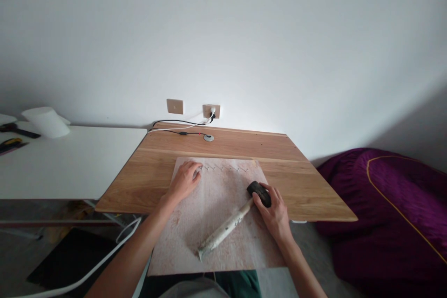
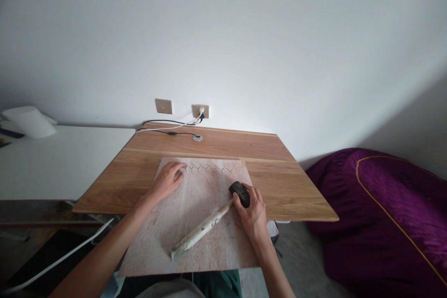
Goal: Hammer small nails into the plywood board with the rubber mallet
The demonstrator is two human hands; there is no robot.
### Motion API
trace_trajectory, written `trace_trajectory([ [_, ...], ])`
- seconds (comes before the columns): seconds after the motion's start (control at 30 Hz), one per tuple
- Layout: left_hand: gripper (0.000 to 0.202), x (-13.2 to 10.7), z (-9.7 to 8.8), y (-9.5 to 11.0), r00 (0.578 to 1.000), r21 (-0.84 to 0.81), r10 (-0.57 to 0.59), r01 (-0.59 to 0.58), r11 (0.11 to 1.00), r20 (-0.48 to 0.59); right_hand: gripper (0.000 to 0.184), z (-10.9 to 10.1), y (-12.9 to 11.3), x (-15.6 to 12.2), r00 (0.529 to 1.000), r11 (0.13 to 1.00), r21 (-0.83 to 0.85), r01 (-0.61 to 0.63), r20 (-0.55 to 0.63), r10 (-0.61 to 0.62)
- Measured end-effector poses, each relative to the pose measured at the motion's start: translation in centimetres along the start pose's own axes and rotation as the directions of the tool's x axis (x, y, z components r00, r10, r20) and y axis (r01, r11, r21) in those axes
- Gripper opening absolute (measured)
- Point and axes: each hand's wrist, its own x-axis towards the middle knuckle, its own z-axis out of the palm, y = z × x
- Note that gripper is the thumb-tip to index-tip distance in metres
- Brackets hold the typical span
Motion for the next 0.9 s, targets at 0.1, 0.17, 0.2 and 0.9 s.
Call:
trace_trajectory([
  [0.1,0.032,0.0,0.1,-0.1,1.0,-0.001,-0.016,0.016,1.0,0.008,0.047,-0.2,0.0,0.0,1.0,1.0,0.001,-0.001,0.007,0.001],
  [0.17,0.034,-0.1,0.1,-0.1,1.0,-0.001,-0.02,0.02,1.0,0.012,0.047,-0.5,0.2,0.4,0.999,1.0,0.001,-0.008,0.04,0.008],
  [0.2,0.034,-0.1,0.1,0.0,1.0,0.0,-0.019,0.019,1.0,0.016,0.047,-0.8,0.3,0.8,0.997,1.0,0.003,-0.016,0.069,0.016],
  [0.9,0.029,1.7,1.1,-0.3,0.996,-0.14,-0.069,0.062,0.988,-0.051,0.031,2.4,-5.9,9.9,0.95,0.792,-0.604,0.089,0.291,0.115],
])
